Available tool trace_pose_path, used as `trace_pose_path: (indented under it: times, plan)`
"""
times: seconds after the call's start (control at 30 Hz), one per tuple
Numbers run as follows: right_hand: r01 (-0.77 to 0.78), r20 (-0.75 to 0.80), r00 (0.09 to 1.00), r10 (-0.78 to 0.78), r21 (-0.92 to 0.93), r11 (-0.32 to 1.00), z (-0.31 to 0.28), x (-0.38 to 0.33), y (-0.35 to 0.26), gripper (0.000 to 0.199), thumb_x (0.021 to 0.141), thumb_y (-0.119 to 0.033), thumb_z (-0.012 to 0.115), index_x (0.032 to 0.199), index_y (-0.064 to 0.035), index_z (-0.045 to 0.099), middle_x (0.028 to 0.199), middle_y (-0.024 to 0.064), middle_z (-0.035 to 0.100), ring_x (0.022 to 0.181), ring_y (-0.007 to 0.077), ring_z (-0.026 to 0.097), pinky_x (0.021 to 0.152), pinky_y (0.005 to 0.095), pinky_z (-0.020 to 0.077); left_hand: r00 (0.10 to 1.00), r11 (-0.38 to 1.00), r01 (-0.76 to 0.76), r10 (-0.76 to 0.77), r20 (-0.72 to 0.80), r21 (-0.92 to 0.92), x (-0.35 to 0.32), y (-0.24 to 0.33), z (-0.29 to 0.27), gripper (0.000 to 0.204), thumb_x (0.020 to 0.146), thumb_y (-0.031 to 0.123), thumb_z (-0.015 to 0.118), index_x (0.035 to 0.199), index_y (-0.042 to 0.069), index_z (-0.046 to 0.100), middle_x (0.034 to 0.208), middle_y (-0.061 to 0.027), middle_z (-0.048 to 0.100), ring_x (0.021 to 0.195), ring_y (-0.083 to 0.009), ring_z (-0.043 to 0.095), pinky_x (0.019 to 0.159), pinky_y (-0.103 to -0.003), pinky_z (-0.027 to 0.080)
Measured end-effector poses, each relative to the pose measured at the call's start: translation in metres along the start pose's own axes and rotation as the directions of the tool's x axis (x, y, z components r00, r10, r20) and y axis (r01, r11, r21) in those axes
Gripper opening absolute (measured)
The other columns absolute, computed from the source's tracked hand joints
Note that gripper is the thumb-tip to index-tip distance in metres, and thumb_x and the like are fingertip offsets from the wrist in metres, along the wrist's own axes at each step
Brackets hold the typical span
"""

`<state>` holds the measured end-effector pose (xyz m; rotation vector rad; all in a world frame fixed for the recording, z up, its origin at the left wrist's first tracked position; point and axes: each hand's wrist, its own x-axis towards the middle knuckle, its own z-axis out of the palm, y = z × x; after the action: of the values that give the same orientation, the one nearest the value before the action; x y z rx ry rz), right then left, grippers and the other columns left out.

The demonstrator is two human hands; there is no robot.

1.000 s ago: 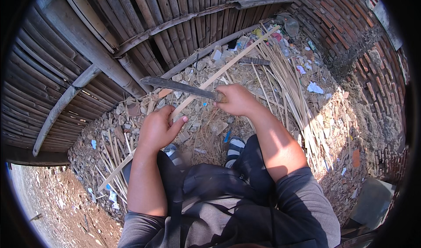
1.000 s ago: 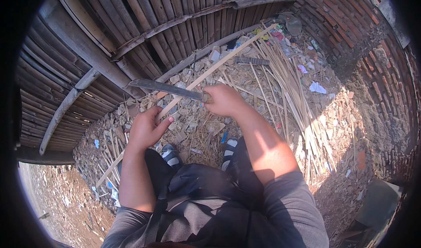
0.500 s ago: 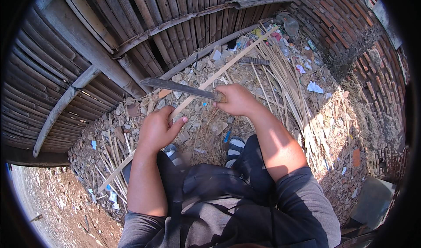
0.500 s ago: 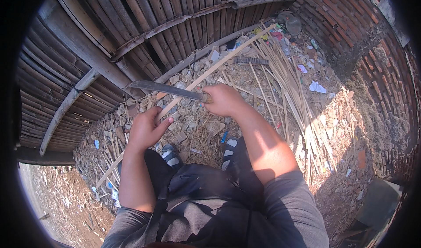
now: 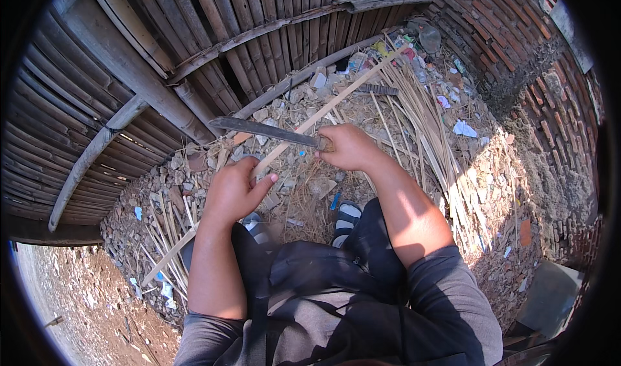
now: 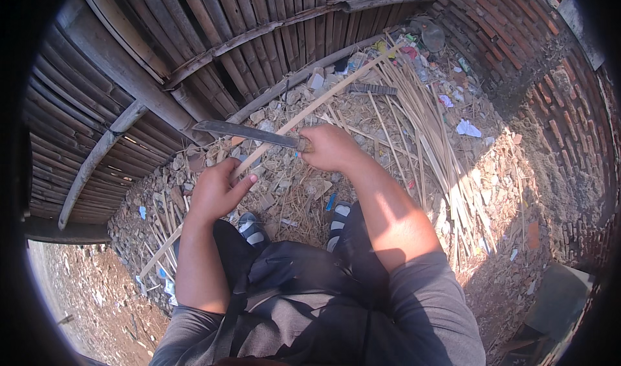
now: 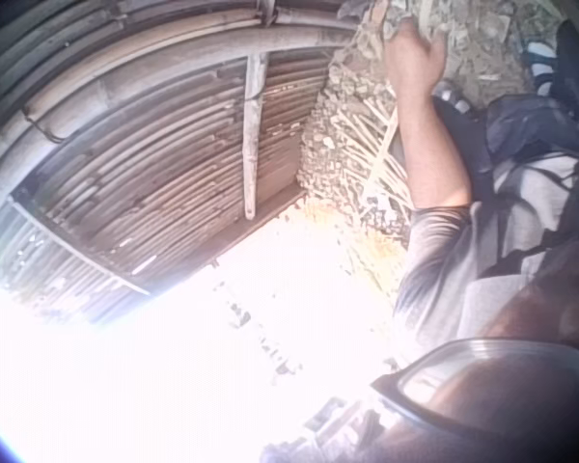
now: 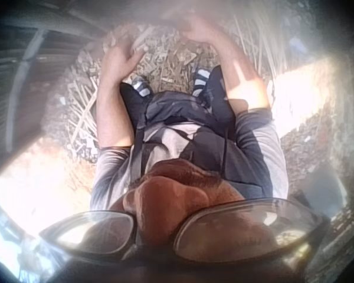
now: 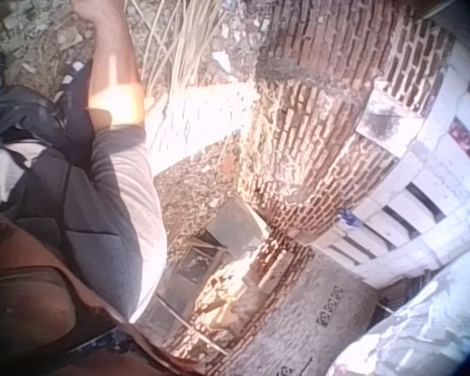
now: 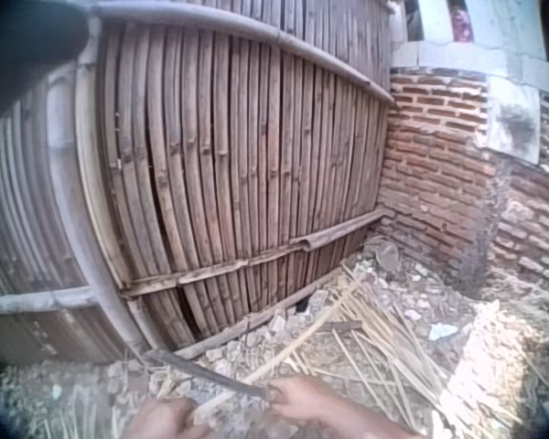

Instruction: The person scrapes bamboo strips using a knife.

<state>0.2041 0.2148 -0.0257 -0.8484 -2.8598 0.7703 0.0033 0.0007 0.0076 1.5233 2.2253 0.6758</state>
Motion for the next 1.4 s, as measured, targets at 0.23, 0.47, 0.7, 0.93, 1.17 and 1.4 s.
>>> trace_pose_path:
  times: [0.23, 0.47, 0.7, 0.93, 1.17, 1.4]
  plan:
    - [-0.007, 0.018, 1.000, 0.007, -0.005, 1.000, 0.003, 0.001, 0.004, 0.036, 0.084, -0.033, 0.078, 0.110, -0.0093, 0.071, 0.101, 0.0200, 0.073, 0.100, 0.0416, 0.070, 0.086, 0.0520, 0.0555, 0.998, 1.000, 0.001, -0.002, 0.057, 0.012, 0.001, 0.001, 0.002, 0.045, 0.088, 0.046, 0.078, 0.103, 0.004, 0.073, 0.069, -0.0143, 0.067, 0.069, -0.0352, 0.071, 0.066, -0.045, 0.054]
    - [-0.033, 0.072, 0.997, 0.035, -0.020, 0.999, 0.003, 0.003, -0.002, 0.035, 0.084, -0.031, 0.078, 0.110, -0.0088, 0.071, 0.101, 0.0209, 0.073, 0.101, 0.0413, 0.070, 0.088, 0.0518, 0.0555, 0.996, 1.000, -0.007, 0.005, 0.094, 0.023, 0.001, 0.001, 0.003, 0.046, 0.088, 0.046, 0.078, 0.103, 0.004, 0.074, 0.073, -0.0161, 0.069, 0.072, -0.0370, 0.071, 0.068, -0.046, 0.055]
    - [-0.032, 0.069, 0.997, 0.034, -0.026, 0.999, 0.010, 0.004, 0.002, 0.038, 0.084, -0.037, 0.080, 0.107, -0.0086, 0.071, 0.100, 0.0219, 0.072, 0.100, 0.0431, 0.069, 0.087, 0.0518, 0.0544, 0.992, 1.000, 0.009, -0.012, 0.128, 0.026, 0.001, 0.002, 0.002, 0.047, 0.087, 0.047, 0.077, 0.104, 0.003, 0.074, 0.079, -0.0196, 0.070, 0.080, -0.0412, 0.071, 0.073, -0.049, 0.055]
    - [-0.012, 0.083, 0.996, 0.014, -0.023, 1.000, 0.018, 0.006, 0.006, 0.039, 0.084, -0.036, 0.080, 0.110, -0.0092, 0.072, 0.101, 0.0213, 0.072, 0.101, 0.0423, 0.069, 0.088, 0.0516, 0.0545, 0.994, 0.999, -0.019, 0.016, 0.108, 0.035, 0.000, 0.001, 0.004, 0.047, 0.088, 0.048, 0.077, 0.097, 0.002, 0.072, 0.074, -0.0178, 0.070, 0.079, -0.0417, 0.071, 0.073, -0.051, 0.056]
    - [-0.039, 0.122, 0.992, 0.043, -0.032, 0.999, 0.016, 0.006, 0.001, 0.043, 0.084, -0.037, 0.080, 0.117, -0.0112, 0.072, 0.102, 0.0204, 0.073, 0.101, 0.0409, 0.070, 0.088, 0.0507, 0.0550, 0.986, 0.998, 0.024, -0.034, 0.166, 0.064, 0.000, 0.001, 0.002, 0.051, 0.087, 0.051, 0.077, 0.105, 0.003, 0.074, 0.083, -0.0218, 0.071, 0.085, -0.0431, 0.072, 0.076, -0.051, 0.055]
    - [-0.082, 0.156, 0.984, 0.088, -0.041, 0.996, 0.012, 0.006, -0.004, 0.042, 0.083, -0.033, 0.080, 0.120, -0.0142, 0.073, 0.109, 0.0184, 0.074, 0.107, 0.0386, 0.070, 0.093, 0.0494, 0.0547, 0.983, 0.998, 0.040, -0.048, 0.176, 0.050, 0.000, 0.003, 0.001, 0.051, 0.087, 0.050, 0.077, 0.105, 0.003, 0.073, 0.083, -0.0217, 0.071, 0.084, -0.0430, 0.072, 0.076, -0.051, 0.055]
